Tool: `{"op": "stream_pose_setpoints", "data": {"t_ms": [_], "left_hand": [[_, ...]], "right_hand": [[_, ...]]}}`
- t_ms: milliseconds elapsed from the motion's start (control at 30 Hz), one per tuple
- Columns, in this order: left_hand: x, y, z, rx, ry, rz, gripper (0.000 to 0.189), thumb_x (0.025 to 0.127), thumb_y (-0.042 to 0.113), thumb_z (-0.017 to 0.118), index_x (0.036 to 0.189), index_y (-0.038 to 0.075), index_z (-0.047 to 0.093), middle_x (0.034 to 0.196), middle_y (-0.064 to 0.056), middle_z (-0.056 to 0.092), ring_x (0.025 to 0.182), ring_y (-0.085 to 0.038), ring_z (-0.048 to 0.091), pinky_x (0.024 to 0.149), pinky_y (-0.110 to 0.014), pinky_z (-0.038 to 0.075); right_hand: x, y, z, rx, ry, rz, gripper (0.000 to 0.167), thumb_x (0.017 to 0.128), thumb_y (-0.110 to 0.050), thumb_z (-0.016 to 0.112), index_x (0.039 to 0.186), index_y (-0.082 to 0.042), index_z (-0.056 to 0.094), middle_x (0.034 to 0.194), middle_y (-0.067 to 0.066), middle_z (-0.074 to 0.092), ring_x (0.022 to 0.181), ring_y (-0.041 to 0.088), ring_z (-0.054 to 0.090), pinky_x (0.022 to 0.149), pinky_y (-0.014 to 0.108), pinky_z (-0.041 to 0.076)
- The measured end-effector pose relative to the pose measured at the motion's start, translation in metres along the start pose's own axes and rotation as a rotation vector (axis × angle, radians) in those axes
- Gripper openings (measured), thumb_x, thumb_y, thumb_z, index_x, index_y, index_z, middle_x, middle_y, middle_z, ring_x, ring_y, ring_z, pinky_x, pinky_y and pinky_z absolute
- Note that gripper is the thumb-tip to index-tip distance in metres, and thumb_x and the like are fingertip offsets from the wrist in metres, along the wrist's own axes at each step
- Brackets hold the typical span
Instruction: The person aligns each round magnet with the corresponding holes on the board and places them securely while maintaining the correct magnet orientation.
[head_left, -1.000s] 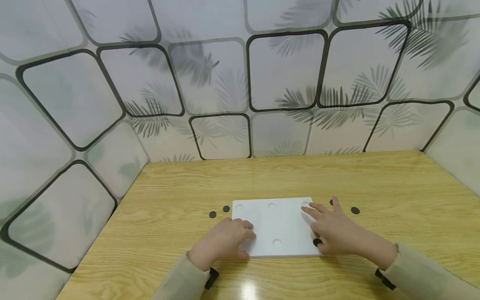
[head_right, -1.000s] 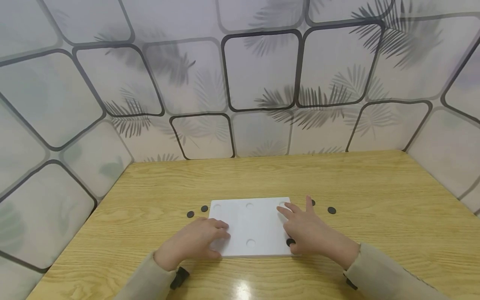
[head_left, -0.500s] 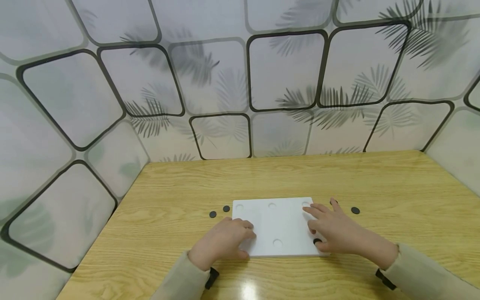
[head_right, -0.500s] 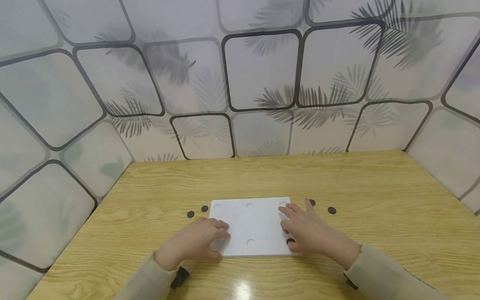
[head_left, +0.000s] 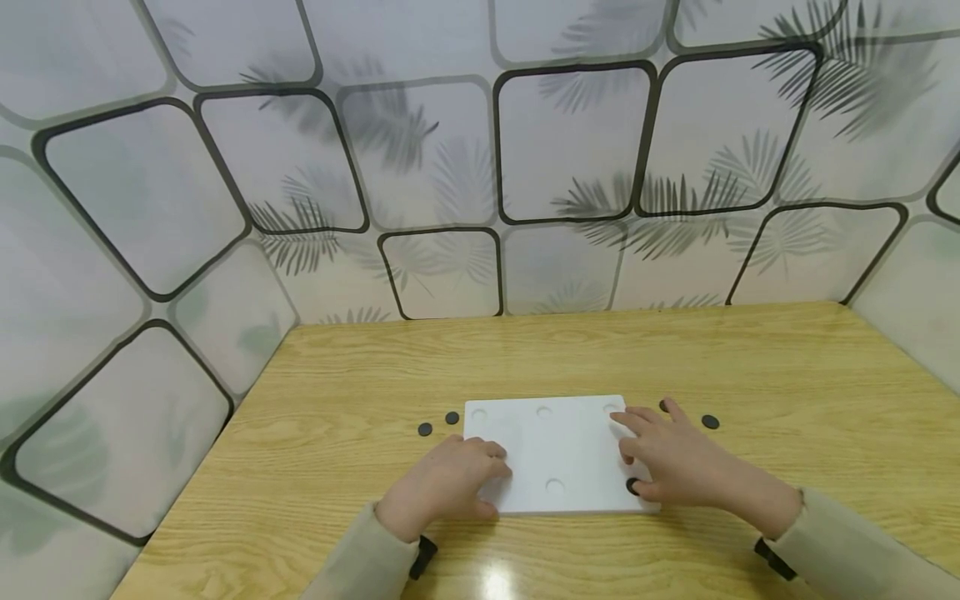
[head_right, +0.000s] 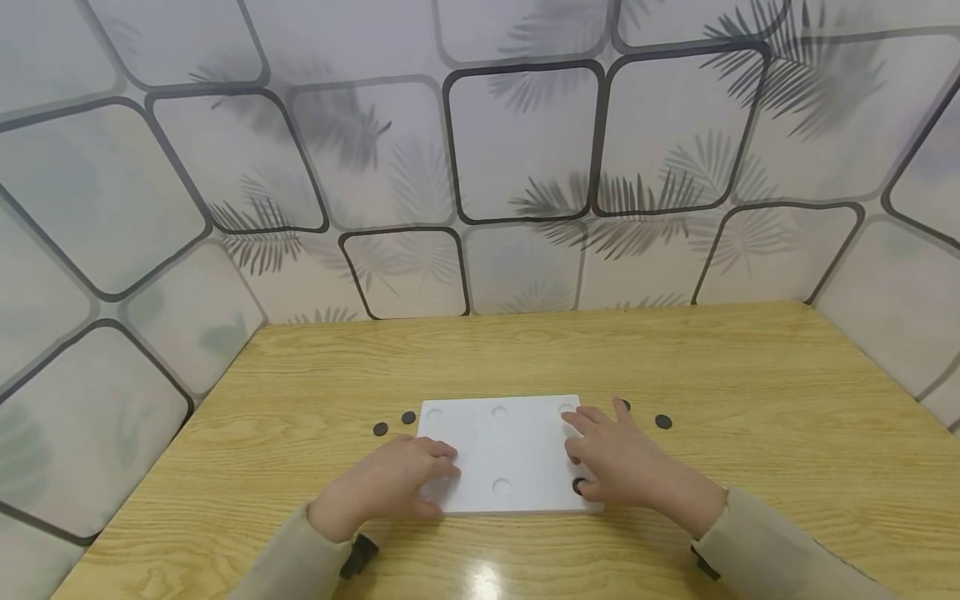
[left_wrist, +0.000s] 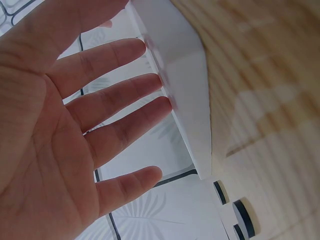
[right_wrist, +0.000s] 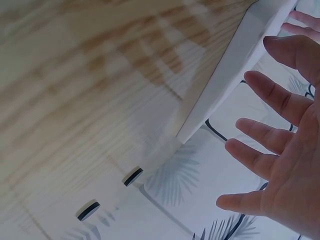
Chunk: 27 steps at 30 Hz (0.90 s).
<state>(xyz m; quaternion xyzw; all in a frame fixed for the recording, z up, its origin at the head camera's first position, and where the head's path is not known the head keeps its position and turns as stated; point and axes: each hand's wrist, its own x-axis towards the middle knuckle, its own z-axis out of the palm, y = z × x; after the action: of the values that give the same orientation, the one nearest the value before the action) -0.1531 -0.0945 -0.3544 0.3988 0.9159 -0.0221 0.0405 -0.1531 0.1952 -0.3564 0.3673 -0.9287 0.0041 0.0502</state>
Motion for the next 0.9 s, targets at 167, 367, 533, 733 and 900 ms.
{"op": "stream_pose_setpoints", "data": {"t_ms": [167,367,533,733,900], "left_hand": [[0.000,0.000,0.000,-0.005,-0.002,-0.002,0.039,0.067,0.035,0.074,0.102,0.021,0.066,0.112,0.004,0.057,0.099,-0.012,0.053,0.078,-0.032,0.041],[0.000,0.000,-0.001,-0.012,-0.008,-0.001,0.039,0.067,0.035,0.074,0.103,0.021,0.066,0.112,0.004,0.057,0.099,-0.012,0.053,0.078,-0.032,0.041],[0.000,0.001,-0.001,-0.011,-0.012,0.002,0.039,0.067,0.034,0.074,0.102,0.021,0.067,0.112,0.004,0.057,0.099,-0.012,0.053,0.078,-0.032,0.042],[0.000,0.001,-0.001,-0.006,-0.008,0.004,0.038,0.067,0.035,0.074,0.102,0.021,0.067,0.111,0.004,0.057,0.099,-0.012,0.053,0.077,-0.031,0.041],[0.000,0.001,0.000,-0.001,-0.001,0.007,0.038,0.067,0.035,0.074,0.101,0.021,0.067,0.111,0.004,0.057,0.098,-0.012,0.053,0.077,-0.031,0.041]], "right_hand": [[0.000,0.002,0.000,-0.001,0.002,0.006,0.025,0.064,-0.027,0.074,0.065,-0.024,0.050,0.121,0.018,0.048,0.108,0.037,0.043,0.081,0.067,0.025],[-0.001,0.004,0.001,0.000,-0.017,0.041,0.024,0.064,-0.027,0.075,0.066,-0.024,0.050,0.121,0.018,0.048,0.109,0.037,0.043,0.081,0.068,0.023],[-0.001,0.009,0.002,0.013,0.004,0.039,0.025,0.064,-0.024,0.074,0.067,-0.023,0.049,0.120,0.018,0.048,0.108,0.038,0.043,0.079,0.070,0.023],[-0.003,0.014,0.005,0.007,0.025,0.048,0.025,0.064,-0.027,0.074,0.068,-0.023,0.050,0.120,0.018,0.049,0.107,0.038,0.043,0.079,0.070,0.023],[-0.002,0.017,0.005,0.022,0.008,0.080,0.023,0.066,-0.027,0.073,0.069,-0.022,0.051,0.120,0.019,0.049,0.108,0.039,0.043,0.080,0.071,0.021]]}}
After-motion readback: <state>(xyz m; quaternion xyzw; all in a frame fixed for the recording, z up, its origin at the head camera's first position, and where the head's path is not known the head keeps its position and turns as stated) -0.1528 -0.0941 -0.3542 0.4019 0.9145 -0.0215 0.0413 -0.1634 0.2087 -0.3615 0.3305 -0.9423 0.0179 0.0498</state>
